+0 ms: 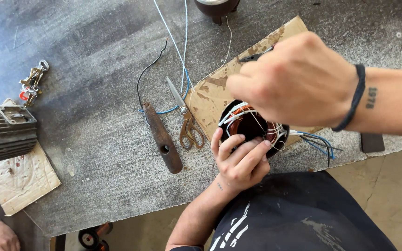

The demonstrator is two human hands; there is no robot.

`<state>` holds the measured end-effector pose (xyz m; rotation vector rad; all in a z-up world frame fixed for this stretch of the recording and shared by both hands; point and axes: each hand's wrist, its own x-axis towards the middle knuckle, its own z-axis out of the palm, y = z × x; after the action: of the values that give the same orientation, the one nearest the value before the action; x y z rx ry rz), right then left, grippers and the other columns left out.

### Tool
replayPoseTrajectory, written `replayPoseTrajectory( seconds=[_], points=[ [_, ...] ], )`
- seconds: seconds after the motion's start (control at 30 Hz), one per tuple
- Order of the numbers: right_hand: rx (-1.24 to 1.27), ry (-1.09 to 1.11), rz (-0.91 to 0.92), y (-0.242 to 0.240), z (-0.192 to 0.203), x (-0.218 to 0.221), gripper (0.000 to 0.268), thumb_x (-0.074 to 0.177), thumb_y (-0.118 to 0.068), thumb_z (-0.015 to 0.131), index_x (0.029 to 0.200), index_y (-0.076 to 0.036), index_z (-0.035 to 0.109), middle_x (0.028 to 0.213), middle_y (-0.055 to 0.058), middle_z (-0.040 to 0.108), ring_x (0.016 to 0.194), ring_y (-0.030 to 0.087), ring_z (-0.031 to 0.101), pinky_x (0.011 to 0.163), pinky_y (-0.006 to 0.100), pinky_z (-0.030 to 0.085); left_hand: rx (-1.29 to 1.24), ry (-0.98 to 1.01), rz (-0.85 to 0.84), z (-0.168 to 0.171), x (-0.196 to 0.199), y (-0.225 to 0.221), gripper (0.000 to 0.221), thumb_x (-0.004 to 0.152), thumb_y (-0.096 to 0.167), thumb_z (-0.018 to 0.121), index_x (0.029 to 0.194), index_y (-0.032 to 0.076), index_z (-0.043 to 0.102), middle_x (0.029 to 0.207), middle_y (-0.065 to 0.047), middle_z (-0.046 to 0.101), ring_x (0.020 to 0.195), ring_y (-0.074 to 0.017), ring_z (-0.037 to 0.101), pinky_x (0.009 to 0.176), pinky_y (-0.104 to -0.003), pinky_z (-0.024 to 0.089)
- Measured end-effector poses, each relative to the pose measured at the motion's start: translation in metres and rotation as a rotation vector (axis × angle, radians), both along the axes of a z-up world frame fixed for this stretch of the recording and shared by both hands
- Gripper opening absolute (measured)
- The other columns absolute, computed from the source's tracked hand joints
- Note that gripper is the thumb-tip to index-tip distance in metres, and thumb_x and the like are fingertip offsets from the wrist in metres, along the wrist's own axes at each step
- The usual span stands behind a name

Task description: Tying and securing the copper windings of an electric motor stator using string

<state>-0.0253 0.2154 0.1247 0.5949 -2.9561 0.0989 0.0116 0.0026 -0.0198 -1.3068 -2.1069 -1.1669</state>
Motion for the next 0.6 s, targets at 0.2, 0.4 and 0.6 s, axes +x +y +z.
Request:
replayPoseTrajectory(
  seconds=[0.2, 0.4, 0.6],
  points=[
    [-0.809, 0.023, -0.011, -0.012, -0.020, 0.008, 0.012, 0.100, -0.009, 0.070, 0.089, -0.006, 0.069, 0.086, 0.004, 0.073, 0.076, 0.021, 0.069, 0.069, 0.034, 0.051, -0.009, -0.007, 0.012, 0.005, 0.000, 0.001, 0.022, 0.091, 0.016, 0.058, 0.105, 0.020, 0.074, 0.092, 0.007, 0.078, 0.101, -0.0195, 0.057, 0.118, -0.051, 0.030],
    [-1.247, -0.273, -0.334, -0.018, -0.043, 0.001, 0.023, 0.111, -0.029, 0.050, 0.098, -0.011, 0.053, 0.077, -0.003, 0.052, 0.062, 0.006, 0.042, 0.056, 0.023, 0.037, -0.050, 0.001, -0.004, 0.009, -0.005, 0.001, 0.021, 0.094, 0.019, 0.058, 0.107, 0.020, 0.075, 0.094, 0.008, 0.078, 0.101, -0.0199, 0.056, 0.117, -0.050, 0.030],
    [0.124, -0.751, -0.181, -0.016, 0.023, -0.011, 0.049, 0.083, -0.072, 0.062, 0.098, -0.025, 0.059, 0.096, 0.000, 0.070, 0.087, 0.032, 0.074, 0.074, 0.049, 0.060, 0.012, 0.011, 0.030, 0.001, 0.000, 0.003, 0.015, 0.092, 0.019, 0.060, 0.093, 0.020, 0.075, 0.082, 0.005, 0.075, 0.096, -0.0216, 0.059, 0.116, -0.051, 0.032]
  ],
)
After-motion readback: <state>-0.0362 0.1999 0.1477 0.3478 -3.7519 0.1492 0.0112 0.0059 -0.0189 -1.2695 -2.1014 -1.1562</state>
